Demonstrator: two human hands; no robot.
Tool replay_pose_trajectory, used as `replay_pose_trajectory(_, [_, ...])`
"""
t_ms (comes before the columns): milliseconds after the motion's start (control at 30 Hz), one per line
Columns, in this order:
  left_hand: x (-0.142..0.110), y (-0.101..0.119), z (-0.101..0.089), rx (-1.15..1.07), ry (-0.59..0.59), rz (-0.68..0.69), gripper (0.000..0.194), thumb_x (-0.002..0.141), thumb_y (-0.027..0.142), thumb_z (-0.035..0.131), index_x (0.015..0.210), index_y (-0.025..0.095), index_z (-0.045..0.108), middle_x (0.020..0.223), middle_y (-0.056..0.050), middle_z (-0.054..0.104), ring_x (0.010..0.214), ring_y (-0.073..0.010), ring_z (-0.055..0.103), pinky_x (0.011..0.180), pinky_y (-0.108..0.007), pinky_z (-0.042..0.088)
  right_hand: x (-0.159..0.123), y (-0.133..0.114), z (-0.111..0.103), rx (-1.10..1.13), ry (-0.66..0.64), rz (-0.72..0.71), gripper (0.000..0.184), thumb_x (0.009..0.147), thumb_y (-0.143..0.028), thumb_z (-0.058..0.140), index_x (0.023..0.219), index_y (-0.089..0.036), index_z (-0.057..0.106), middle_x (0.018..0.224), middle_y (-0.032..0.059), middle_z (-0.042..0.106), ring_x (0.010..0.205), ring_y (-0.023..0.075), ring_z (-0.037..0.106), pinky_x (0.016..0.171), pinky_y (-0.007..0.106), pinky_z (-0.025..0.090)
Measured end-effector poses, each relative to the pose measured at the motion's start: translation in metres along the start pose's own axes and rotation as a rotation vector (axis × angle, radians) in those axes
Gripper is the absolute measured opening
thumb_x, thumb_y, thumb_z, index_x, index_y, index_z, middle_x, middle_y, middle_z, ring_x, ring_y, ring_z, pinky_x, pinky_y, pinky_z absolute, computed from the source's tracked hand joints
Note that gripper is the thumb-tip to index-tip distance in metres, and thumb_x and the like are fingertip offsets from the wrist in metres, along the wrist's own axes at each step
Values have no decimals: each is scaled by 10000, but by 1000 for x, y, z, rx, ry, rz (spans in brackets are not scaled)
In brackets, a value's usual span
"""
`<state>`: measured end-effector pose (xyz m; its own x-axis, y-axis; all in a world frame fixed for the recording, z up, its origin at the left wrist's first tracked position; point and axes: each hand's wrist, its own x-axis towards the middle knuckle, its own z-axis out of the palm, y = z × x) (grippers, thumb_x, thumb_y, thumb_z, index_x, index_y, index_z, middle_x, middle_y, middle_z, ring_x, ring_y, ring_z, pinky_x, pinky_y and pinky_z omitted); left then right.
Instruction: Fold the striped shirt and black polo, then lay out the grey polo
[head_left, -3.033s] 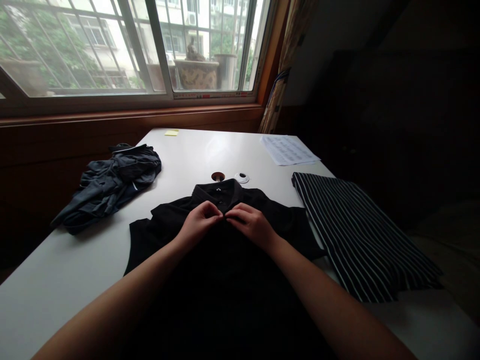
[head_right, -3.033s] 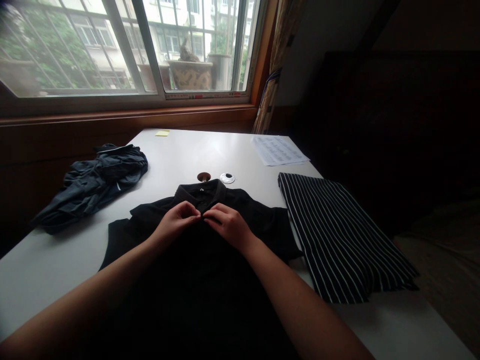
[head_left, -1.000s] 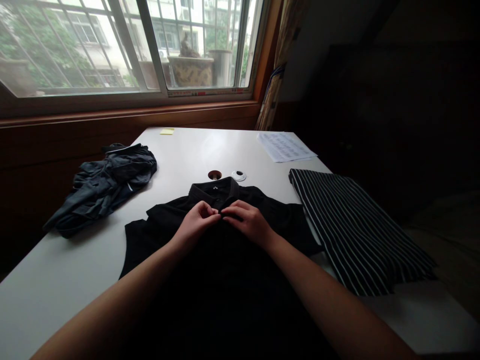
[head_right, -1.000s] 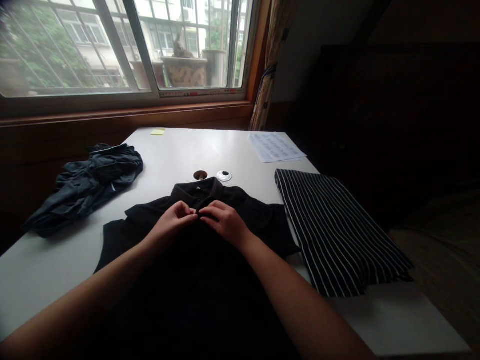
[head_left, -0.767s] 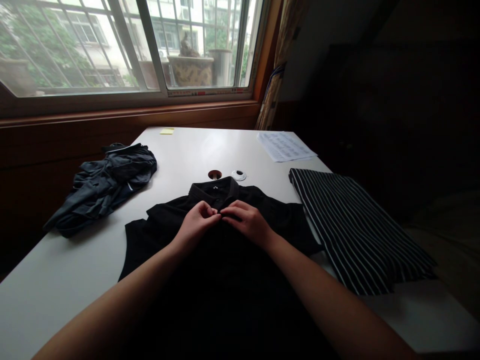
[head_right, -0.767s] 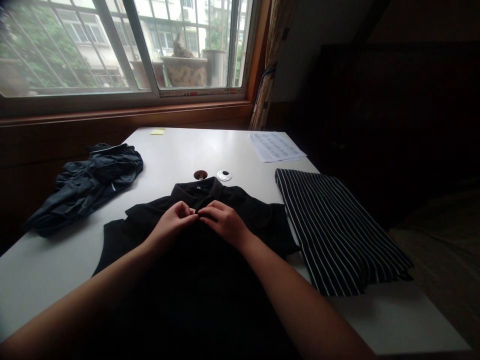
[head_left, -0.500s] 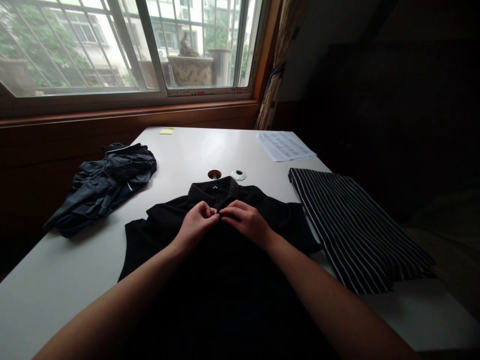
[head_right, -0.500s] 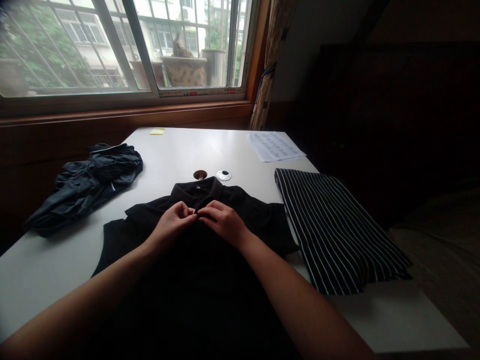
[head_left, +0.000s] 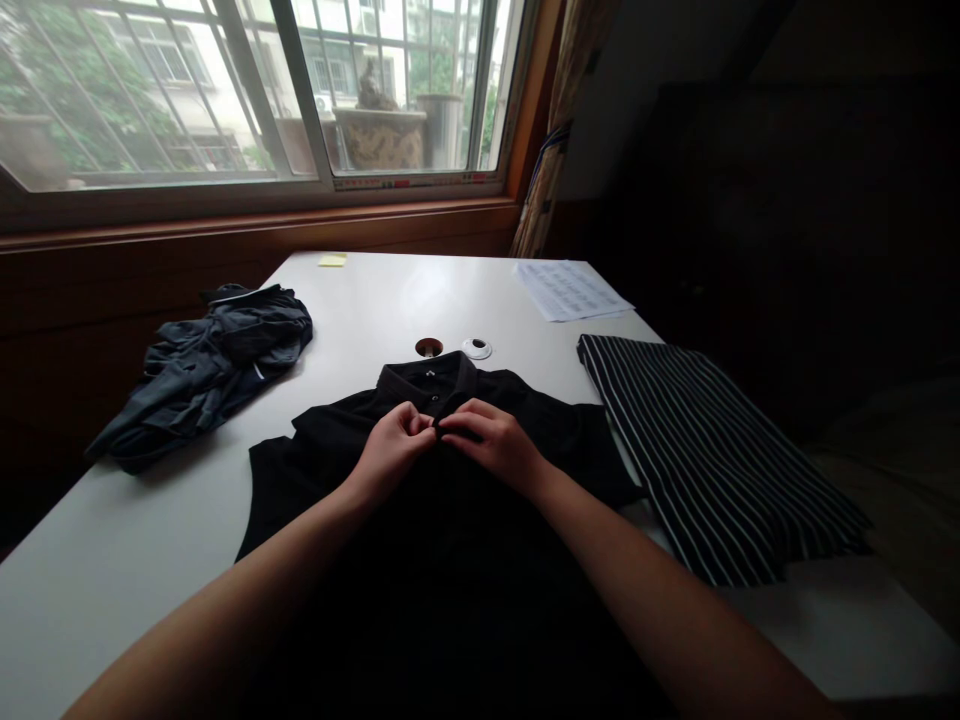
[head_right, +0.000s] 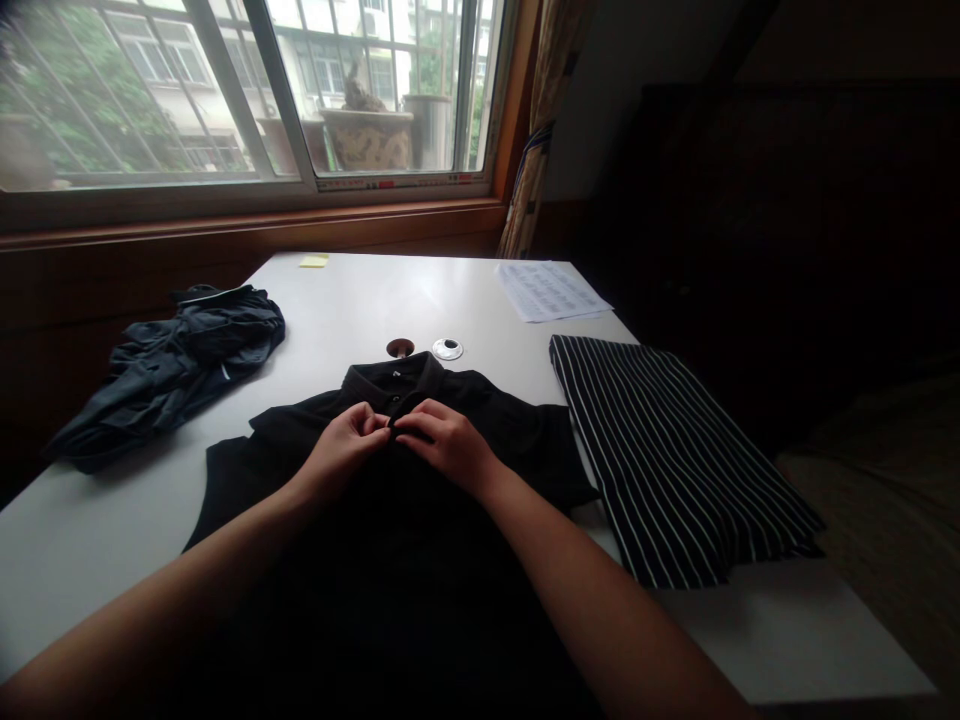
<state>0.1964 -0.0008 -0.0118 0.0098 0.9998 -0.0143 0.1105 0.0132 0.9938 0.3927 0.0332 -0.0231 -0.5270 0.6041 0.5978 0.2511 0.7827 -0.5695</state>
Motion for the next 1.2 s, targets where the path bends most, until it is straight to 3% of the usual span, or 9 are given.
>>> replay_pose_trajectory(333, [5, -9, -4, -157, -70, -3, 312, 743, 319, 753, 726, 203, 464, 905, -17, 684, 784, -151, 589, 728, -265, 429, -1, 4, -1, 28, 34, 42, 178, 919, -273, 704, 1093, -255, 737, 954, 39, 661, 863, 171, 657, 781, 312, 561])
replay_pose_trajectory(533, [3, -7, -2, -126, -64, -6, 317, 732, 371, 792, 754, 198, 528, 837, 9, 639, 747, -141, 561, 702, -256, 418, 0, 5, -1, 37, 23, 45, 168, 931, -275, 688, 1090, -250, 737, 961, 44, 663, 875, 177, 659, 792, 322, 564])
replay_pose_trajectory(867, [1, -3, 0, -19, -13, 10, 311, 737, 337, 747, 681, 204, 472, 775, 17, 617, 777, -149, 578, 699, -247, 414, 0, 1, -1, 14, -9, 35, 171, 947, -275, 663, 1105, -257, 726, 980, 49, 666, 901, 182, 665, 814, 327, 573])
replay_pose_trajectory(1200, [-1, 0, 2, -14, 4, -13, 347, 712, 271, 707, 672, 216, 366, 768, 34, 607, 671, -107, 501, 639, -227, 382, 1, -2, -1, 3, 2, 26, 172, 934, -275, 677, 1099, -258, 723, 971, 46, 661, 876, 179, 666, 792, 316, 576])
